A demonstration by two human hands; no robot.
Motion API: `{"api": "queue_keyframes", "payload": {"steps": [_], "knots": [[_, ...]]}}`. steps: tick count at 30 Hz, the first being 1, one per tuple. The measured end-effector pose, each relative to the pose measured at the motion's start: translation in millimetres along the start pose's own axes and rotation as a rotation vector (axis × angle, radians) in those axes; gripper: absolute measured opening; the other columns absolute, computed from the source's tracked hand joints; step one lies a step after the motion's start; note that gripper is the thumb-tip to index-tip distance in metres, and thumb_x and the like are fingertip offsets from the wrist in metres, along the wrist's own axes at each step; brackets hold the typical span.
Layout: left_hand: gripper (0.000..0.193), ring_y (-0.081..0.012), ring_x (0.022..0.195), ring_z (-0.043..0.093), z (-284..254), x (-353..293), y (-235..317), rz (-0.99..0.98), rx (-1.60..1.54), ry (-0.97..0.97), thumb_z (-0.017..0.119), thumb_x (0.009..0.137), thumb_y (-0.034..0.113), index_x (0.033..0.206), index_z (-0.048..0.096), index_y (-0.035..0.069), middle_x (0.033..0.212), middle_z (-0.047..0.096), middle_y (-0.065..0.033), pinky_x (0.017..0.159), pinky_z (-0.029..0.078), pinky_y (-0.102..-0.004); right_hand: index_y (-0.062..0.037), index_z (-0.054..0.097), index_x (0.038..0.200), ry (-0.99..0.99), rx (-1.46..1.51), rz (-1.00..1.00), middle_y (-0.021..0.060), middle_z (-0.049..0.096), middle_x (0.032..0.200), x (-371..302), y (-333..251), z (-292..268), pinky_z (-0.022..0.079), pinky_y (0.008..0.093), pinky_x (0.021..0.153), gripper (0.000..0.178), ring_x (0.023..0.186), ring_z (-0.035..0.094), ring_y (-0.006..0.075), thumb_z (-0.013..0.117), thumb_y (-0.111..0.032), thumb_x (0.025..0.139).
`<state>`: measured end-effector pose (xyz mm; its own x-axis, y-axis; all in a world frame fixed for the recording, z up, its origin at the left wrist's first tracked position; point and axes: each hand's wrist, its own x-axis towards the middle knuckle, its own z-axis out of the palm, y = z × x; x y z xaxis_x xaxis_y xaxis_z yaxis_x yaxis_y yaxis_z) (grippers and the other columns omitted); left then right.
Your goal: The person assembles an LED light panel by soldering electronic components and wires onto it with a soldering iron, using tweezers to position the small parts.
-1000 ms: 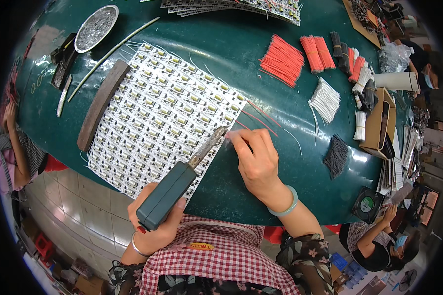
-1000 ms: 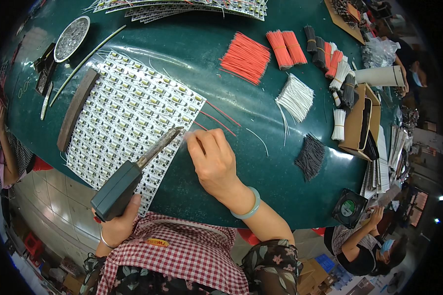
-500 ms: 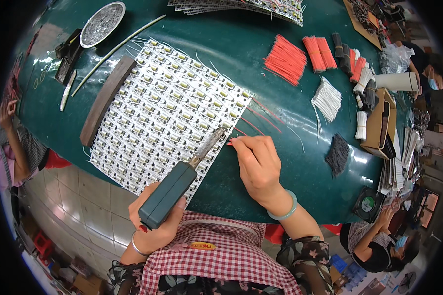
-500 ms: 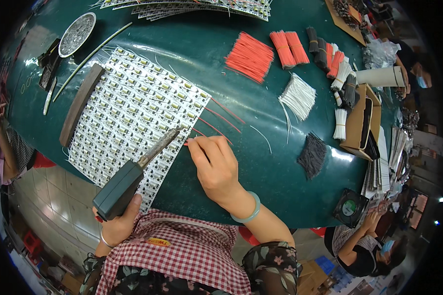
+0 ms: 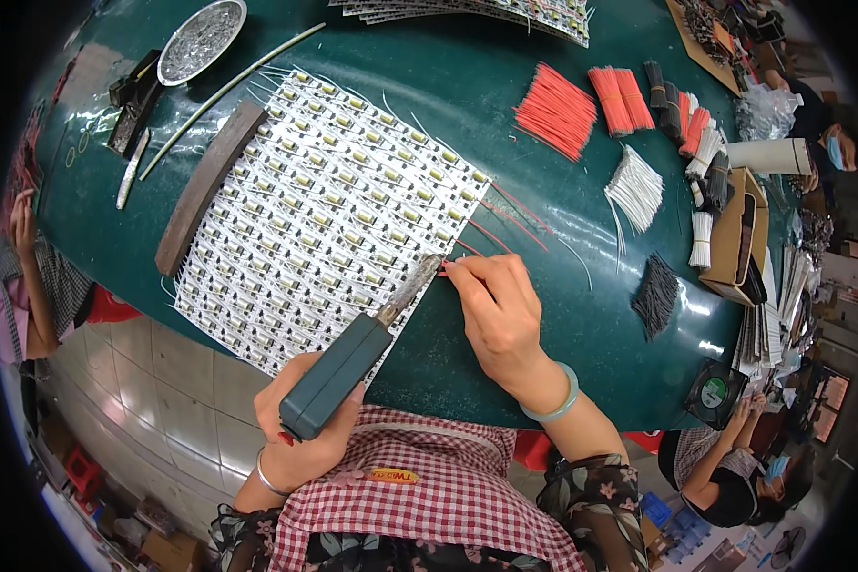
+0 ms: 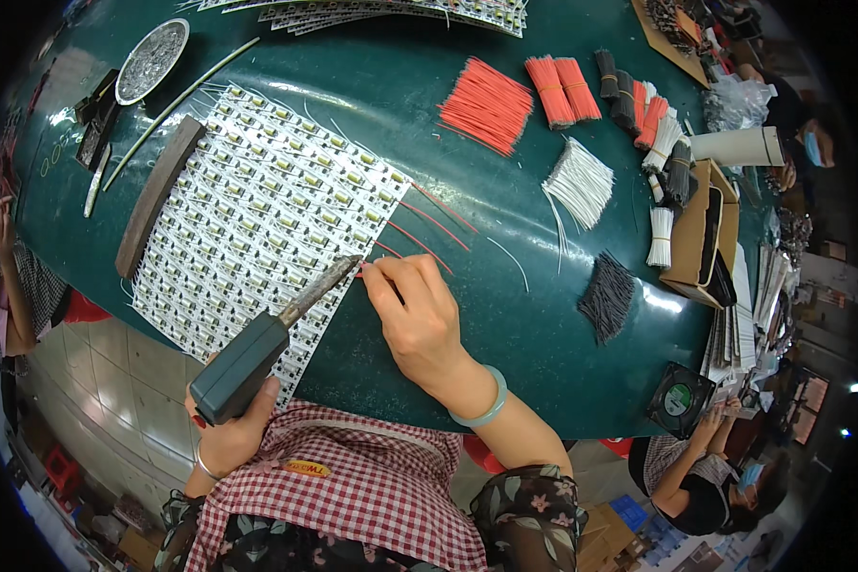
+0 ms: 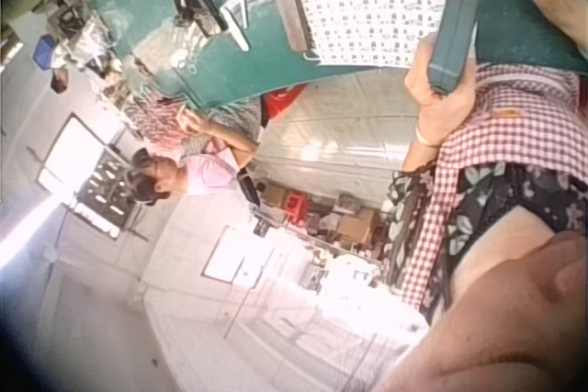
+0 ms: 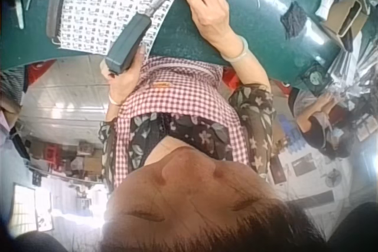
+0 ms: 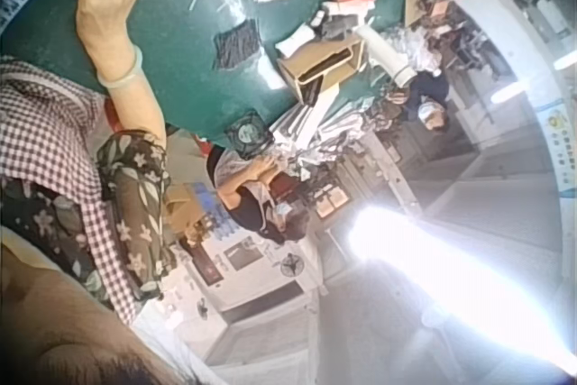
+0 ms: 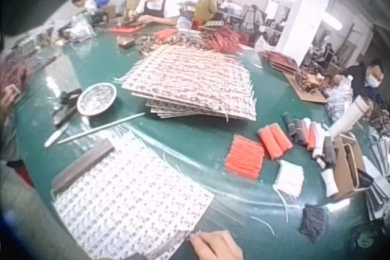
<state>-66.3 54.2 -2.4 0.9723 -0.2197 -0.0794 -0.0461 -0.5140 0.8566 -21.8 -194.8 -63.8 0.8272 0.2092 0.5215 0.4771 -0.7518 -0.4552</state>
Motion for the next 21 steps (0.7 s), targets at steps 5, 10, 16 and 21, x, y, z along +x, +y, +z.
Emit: {"api": "queue_keyframes", "payload": {"steps": [5,10,16,21], "knots": [[0.025,-0.0136,0.075,0.069,1.8,-1.3,-1.1,-0.019,-0.004,0.01,0.079,0.081,0.0,0.102,0.067,-0.007,0.089,0.072,-0.0113,0.068,0.054,-0.0268,0.0052,0.067,0.103,-0.015,-0.018,-0.005,0.0131,0.065,0.096,0.1,0.0,-1.0,0.053,0.0345,0.065,0.035,0.082,0.061,0.0274,0.07,0.005,0.068],[0.022,-0.0142,0.074,0.068,3.9,-1.1,0.4,-0.021,-0.009,0.013,0.079,0.08,-0.002,0.099,0.067,-0.006,0.089,0.07,-0.0108,0.067,0.053,-0.0269,0.0052,0.067,0.104,-0.023,-0.032,-0.005,0.0131,0.065,0.097,-0.9,0.2,-0.6,0.053,0.0342,0.065,0.034,0.083,0.061,0.0272,0.07,0.004,0.069],[0.017,-0.016,0.07,0.066,2.7,-1.5,1.7,-0.012,0.002,0.024,0.079,0.08,-0.001,0.093,0.069,-0.005,0.086,0.068,-0.0106,0.063,0.051,-0.0278,0.005,0.067,0.103,-0.025,-0.027,-0.008,0.0128,0.065,0.097,0.4,-0.6,-0.7,0.053,0.034,0.066,0.034,0.084,0.061,0.0268,0.07,0.004,0.07],[0.02,-0.0185,0.07,0.067,-1.0,-9.9,-3.7,-0.055,0.008,0.018,0.079,0.08,0.0,0.097,0.071,-0.006,0.089,0.069,-0.0125,0.062,0.051,-0.0285,0.0045,0.068,0.102,-0.039,-0.049,-0.002,0.0122,0.064,0.097,1.1,-1.6,-1.8,0.053,0.0339,0.065,0.033,0.084,0.061,0.0263,0.07,0.005,0.07]]}}
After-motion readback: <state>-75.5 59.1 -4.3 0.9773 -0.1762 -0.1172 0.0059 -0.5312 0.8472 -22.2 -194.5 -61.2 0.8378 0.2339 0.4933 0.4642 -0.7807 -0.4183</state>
